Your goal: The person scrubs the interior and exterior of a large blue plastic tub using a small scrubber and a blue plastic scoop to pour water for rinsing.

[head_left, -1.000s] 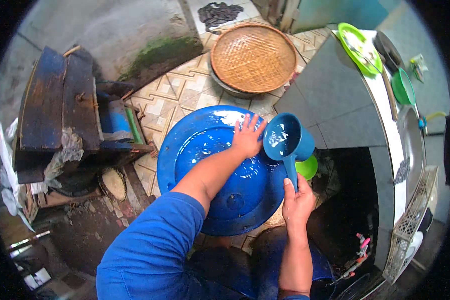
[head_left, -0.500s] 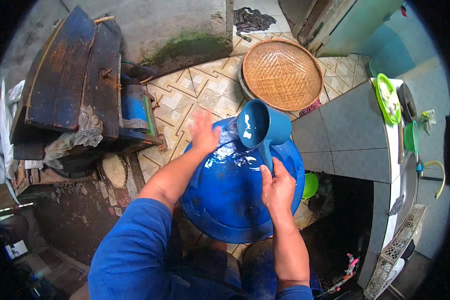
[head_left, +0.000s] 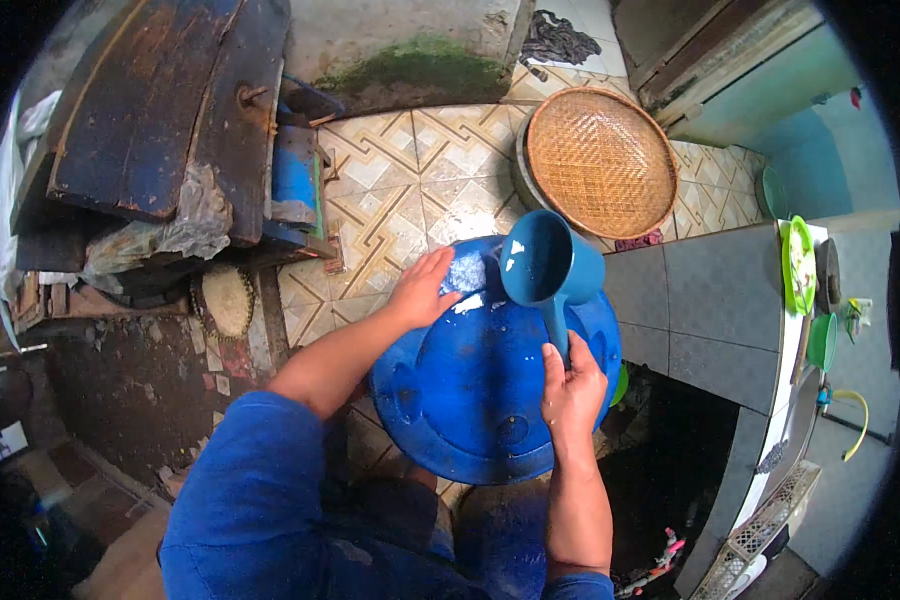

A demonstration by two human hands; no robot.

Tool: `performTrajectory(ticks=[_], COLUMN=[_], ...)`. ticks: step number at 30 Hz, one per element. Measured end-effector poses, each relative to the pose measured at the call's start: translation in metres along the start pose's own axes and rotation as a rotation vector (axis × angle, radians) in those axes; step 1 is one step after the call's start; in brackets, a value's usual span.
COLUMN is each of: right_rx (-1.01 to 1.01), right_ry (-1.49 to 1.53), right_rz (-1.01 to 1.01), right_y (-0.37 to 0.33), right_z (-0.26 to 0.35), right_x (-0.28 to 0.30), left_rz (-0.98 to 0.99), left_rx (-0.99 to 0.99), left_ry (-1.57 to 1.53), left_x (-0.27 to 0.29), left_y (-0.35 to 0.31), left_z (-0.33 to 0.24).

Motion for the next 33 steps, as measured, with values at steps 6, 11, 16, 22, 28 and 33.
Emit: performTrajectory(ticks=[6, 11, 16, 22, 28, 33], right_rx=[0.054, 0.153, 0.187, 0.054, -0.116, -0.077], right_ry=[-0.055, -0.078, -0.081, 0.011, 0.055, 0.089], right_rz=[0.045, 0.038, 0.047, 0.077, 0.058, 0.013], right_y=[-0.006, -0.003, -0.003, -0.008, -0.03, -0.04], right_z=[0.008, 0.025, 0.037, 0.008, -0.029, -0.041], right_x=[-0.007, -0.022, -0.033, -0.032, -0.018, -0.007], left_rz=[-0.026, -0.046, 0.136, -0.054, -0.089, -0.133], left_rx=[0.172, -0.019, 0.123, 0.048, 0.18, 0.343], left_ry=[-0.138, 0.033, 0.028, -0.051, -0.278, -0.263], left_x=[-0.002, 0.008, -0.018, 0.01, -0.005, -0.002], left_y=[-0.049, 0.027, 0.057, -0.029, -0.149, -0.134], left_z=[0.038, -0.024, -0.015, 0.006, 0.037, 0.038])
Point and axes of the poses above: each hand's wrist, its own y-axis towards the middle knuckle, its own x-axis out of the back of the hand, z = x × y, the point moved 10 cm from there along y, towards the middle knuckle, and after that the axes turned 6 degrees about y, right-handed, at the moved point
